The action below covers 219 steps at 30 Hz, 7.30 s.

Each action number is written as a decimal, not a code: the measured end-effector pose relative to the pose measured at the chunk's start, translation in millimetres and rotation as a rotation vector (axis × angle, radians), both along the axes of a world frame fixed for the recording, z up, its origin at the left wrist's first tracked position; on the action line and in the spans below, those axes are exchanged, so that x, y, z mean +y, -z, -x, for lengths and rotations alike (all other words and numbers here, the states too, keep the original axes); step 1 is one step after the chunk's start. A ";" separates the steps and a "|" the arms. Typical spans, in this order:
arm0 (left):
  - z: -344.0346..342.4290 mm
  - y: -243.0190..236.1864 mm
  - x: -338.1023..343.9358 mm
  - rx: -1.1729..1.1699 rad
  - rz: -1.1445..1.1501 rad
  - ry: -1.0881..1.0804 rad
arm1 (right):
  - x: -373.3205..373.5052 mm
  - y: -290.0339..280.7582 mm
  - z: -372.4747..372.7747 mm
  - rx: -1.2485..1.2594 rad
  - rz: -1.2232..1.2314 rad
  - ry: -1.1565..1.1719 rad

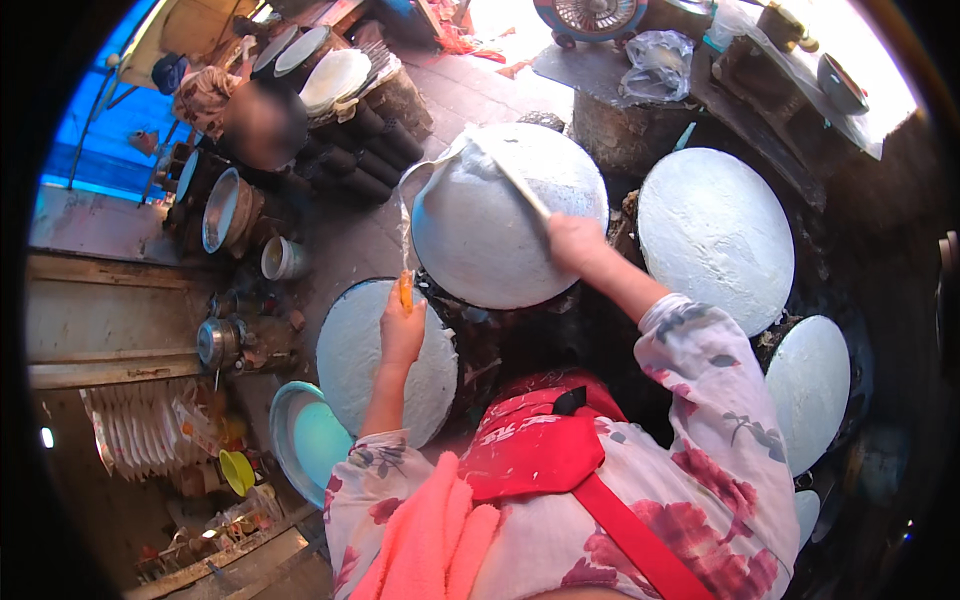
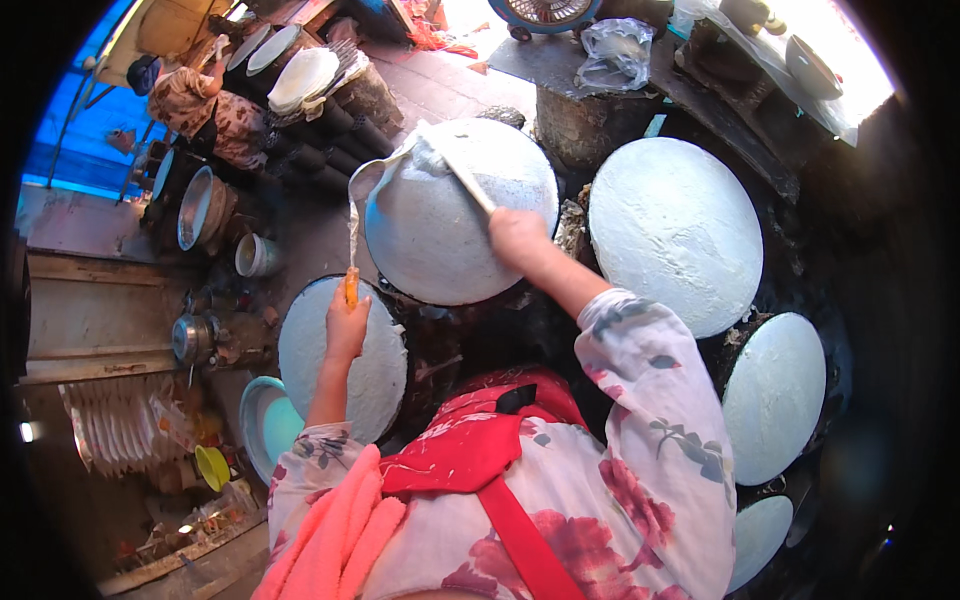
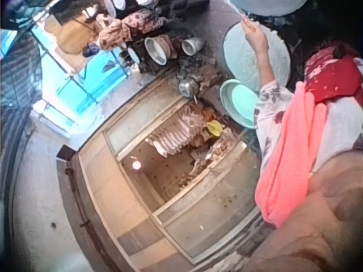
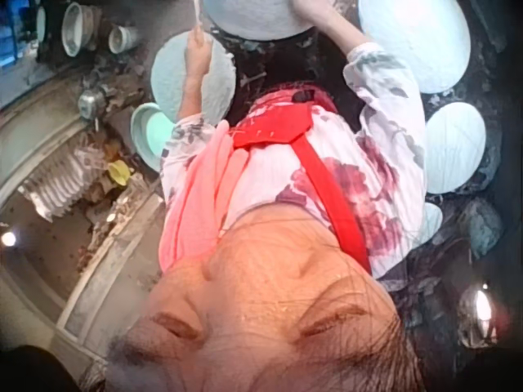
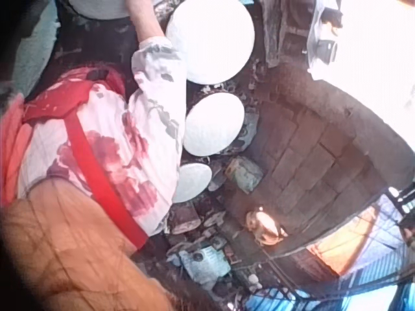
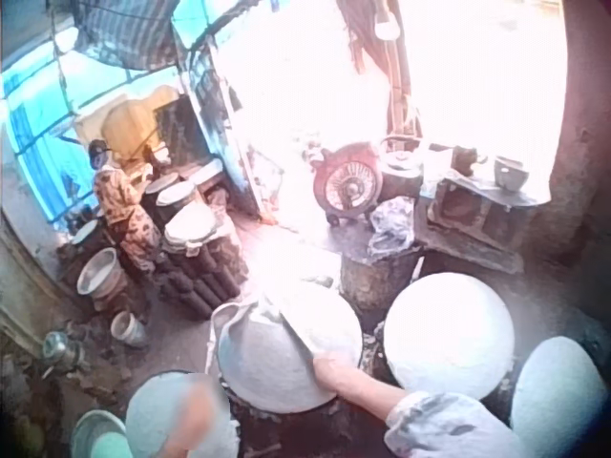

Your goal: The person ladles white batter from a blue basin onto several large, hot, convex metal pans and spreads it into thin circular layers using a wooden stick. They repeat this process across multiple pans, occasionally flipping the cooked layers with a metal spatula.

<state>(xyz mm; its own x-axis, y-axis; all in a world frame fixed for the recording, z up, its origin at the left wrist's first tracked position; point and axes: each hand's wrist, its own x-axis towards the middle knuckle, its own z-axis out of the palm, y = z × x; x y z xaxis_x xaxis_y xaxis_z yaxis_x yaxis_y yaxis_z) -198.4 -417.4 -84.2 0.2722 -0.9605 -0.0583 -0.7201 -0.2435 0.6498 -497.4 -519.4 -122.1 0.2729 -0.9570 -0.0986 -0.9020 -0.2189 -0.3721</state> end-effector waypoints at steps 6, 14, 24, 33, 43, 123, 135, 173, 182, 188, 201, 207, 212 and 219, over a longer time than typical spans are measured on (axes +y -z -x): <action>-9.7 -10.5 29.1 0.134 -0.114 -0.105 | 2.8 -10.5 2.9 -0.021 0.043 -0.067; -7.3 -3.7 47.9 0.197 -0.111 -0.172 | 8.1 -9.1 4.2 0.007 -0.057 -0.282; 0.5 -35.2 61.2 0.350 -0.193 -0.284 | -50.5 -23.4 12.0 0.080 -0.178 -0.371; 2.1 -49.2 86.9 0.424 -0.235 -0.354 | -101.3 2.7 25.2 0.114 -0.011 -0.361; 13.3 -56.5 116.3 0.540 -0.201 -0.436 | -30.4 -49.4 41.9 0.204 -0.180 -0.457; -34.8 -54.7 185.5 0.847 -0.175 0.005 | 242.6 31.3 -3.7 -0.330 -0.083 0.151; 1.2 -57.7 168.7 0.826 -0.316 0.010 | 183.0 52.6 51.8 -0.347 -0.078 0.379; 12.4 -62.0 167.4 0.985 -0.354 -0.077 | 117.2 22.8 15.6 -0.233 -0.005 0.364; 15.2 -67.8 161.7 1.080 -0.379 -0.074 | 110.8 37.5 24.5 -0.149 -0.020 0.207; 14.1 -66.3 152.5 1.039 -0.373 -0.108 | 125.2 22.4 17.9 -0.190 -0.061 0.269; 21.5 -68.2 139.5 1.066 -0.372 -0.164 | 109.7 -2.3 14.1 -0.087 -0.067 -0.009; 18.4 -69.7 120.3 0.943 -0.382 -0.149 | 53.5 13.9 44.3 -0.051 -0.131 0.013; 10.5 -65.2 104.6 0.818 -0.381 -0.136 | 115.7 -11.4 59.4 -0.043 -0.108 -0.178; 12.7 -61.6 94.6 0.769 -0.419 -0.048 | 187.5 42.6 35.6 -0.132 -0.106 0.242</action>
